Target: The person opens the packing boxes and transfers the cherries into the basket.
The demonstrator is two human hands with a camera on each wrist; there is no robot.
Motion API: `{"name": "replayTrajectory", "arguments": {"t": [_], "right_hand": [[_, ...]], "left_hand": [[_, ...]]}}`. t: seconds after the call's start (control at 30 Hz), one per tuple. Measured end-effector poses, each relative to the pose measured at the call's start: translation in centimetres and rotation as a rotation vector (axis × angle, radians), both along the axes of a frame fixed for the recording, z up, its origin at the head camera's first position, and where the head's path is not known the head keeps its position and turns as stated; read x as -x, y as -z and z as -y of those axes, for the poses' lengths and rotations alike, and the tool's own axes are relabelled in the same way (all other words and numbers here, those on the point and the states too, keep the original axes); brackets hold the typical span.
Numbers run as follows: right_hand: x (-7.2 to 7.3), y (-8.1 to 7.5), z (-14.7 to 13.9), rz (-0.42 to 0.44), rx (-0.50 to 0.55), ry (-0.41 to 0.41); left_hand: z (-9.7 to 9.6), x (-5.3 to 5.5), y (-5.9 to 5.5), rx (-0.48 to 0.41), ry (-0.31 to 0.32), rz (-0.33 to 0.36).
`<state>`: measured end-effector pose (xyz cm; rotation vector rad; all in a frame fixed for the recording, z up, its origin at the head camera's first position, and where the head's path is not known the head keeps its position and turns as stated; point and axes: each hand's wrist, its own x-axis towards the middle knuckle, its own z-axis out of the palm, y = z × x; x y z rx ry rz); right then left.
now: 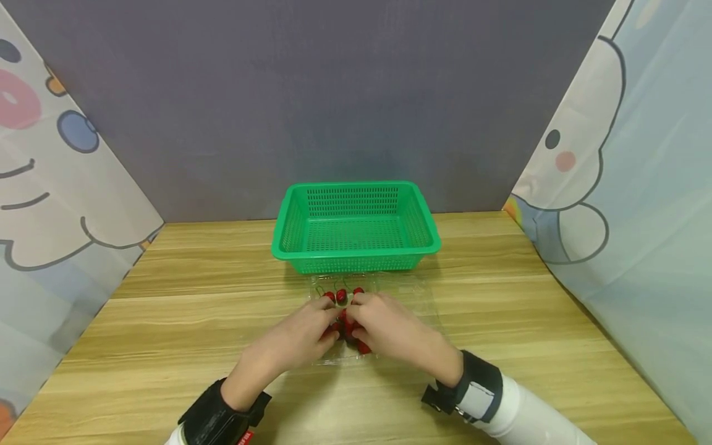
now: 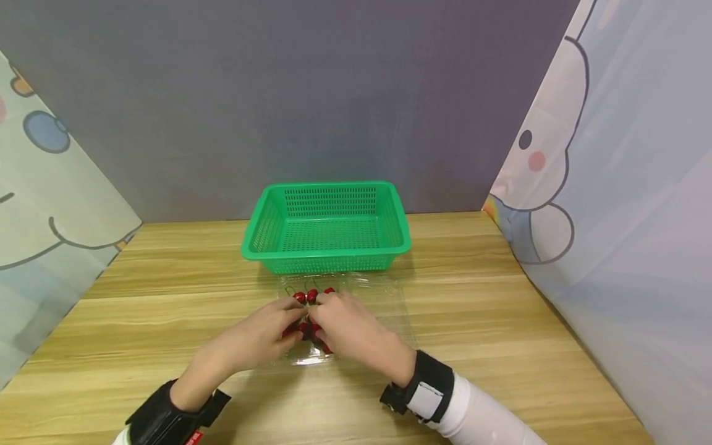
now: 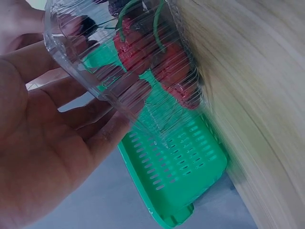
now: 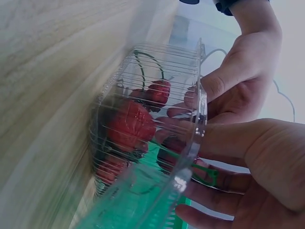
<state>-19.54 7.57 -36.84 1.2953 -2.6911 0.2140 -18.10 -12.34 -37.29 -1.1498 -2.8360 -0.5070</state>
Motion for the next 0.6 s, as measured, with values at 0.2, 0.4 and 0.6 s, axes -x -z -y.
{"name": "replayTrajectory", "arguments": {"t": [0.2,0.4,0.6], "right_hand": [[-0.2,-0.3,-0.2,0.015,0.061,-0.022],[-0.3,-0.7,-0.3,0.058,0.11,-0.008],[-0.3,-1.2,-0.3,0.031,0.139,-0.011]], "left_hand": [[0.0,-0.1,0.0,-0.015,-0.009,-0.006],[-0.1,-0.2,-0.1,-0.032,-0.022,-0.003],[-0.2,-0.2,0.0,-0.015,-0.013,-0.018]]}}
